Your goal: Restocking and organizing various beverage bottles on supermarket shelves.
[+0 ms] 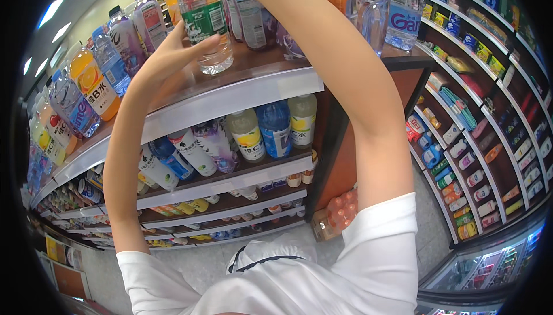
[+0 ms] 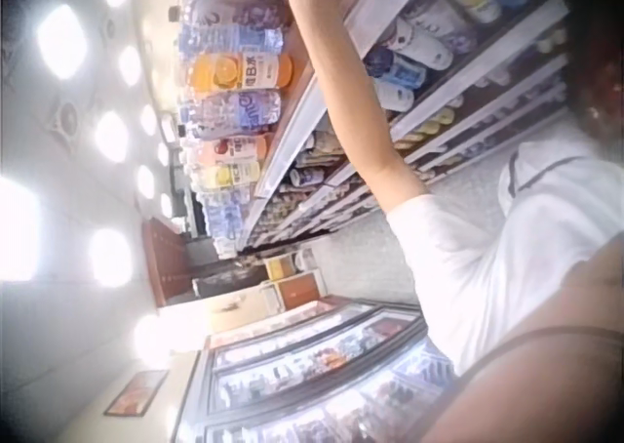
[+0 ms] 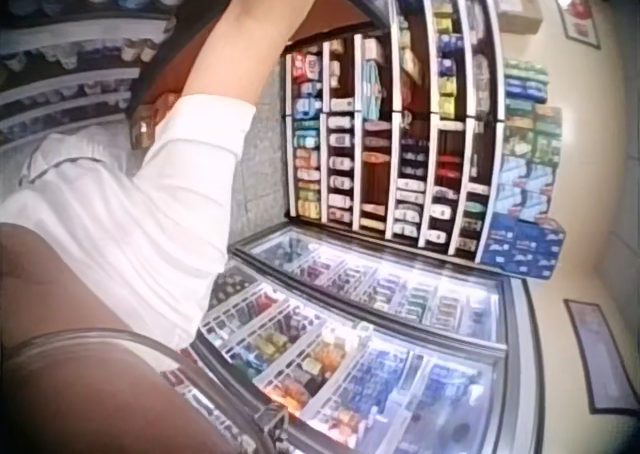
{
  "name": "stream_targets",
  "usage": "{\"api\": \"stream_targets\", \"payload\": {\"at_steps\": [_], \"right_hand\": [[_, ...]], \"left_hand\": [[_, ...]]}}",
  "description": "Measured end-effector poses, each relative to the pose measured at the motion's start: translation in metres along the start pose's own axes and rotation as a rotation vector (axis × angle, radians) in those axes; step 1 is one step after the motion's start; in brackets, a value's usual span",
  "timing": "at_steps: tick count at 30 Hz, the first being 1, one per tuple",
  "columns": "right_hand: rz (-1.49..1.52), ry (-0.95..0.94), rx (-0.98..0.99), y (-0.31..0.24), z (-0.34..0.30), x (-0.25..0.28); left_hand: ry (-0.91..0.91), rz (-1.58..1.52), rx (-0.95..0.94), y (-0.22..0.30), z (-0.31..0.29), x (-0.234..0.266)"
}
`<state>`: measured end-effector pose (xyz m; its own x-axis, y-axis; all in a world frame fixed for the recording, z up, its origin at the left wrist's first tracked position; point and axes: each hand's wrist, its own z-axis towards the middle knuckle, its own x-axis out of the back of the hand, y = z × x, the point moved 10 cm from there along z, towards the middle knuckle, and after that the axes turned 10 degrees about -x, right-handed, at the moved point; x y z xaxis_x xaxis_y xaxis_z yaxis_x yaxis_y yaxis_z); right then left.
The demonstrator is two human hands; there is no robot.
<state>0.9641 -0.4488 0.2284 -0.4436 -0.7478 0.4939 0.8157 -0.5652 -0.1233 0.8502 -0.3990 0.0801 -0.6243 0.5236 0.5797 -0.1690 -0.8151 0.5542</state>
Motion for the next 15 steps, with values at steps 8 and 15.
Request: {"api": "stream_targets", "payload": {"at_steps": [8,15], "right_hand": [[0.347,0.189,0.202,0.005,-0.059,0.062],[0.767,0.43,0.167,0.042,-0.086,0.157]], "left_hand": [[-0.149,0.028,0.122,-0.029,-0.004,0.012],[-0.191,-0.07,0.037,-0.027,0.017,-0.009]]}}
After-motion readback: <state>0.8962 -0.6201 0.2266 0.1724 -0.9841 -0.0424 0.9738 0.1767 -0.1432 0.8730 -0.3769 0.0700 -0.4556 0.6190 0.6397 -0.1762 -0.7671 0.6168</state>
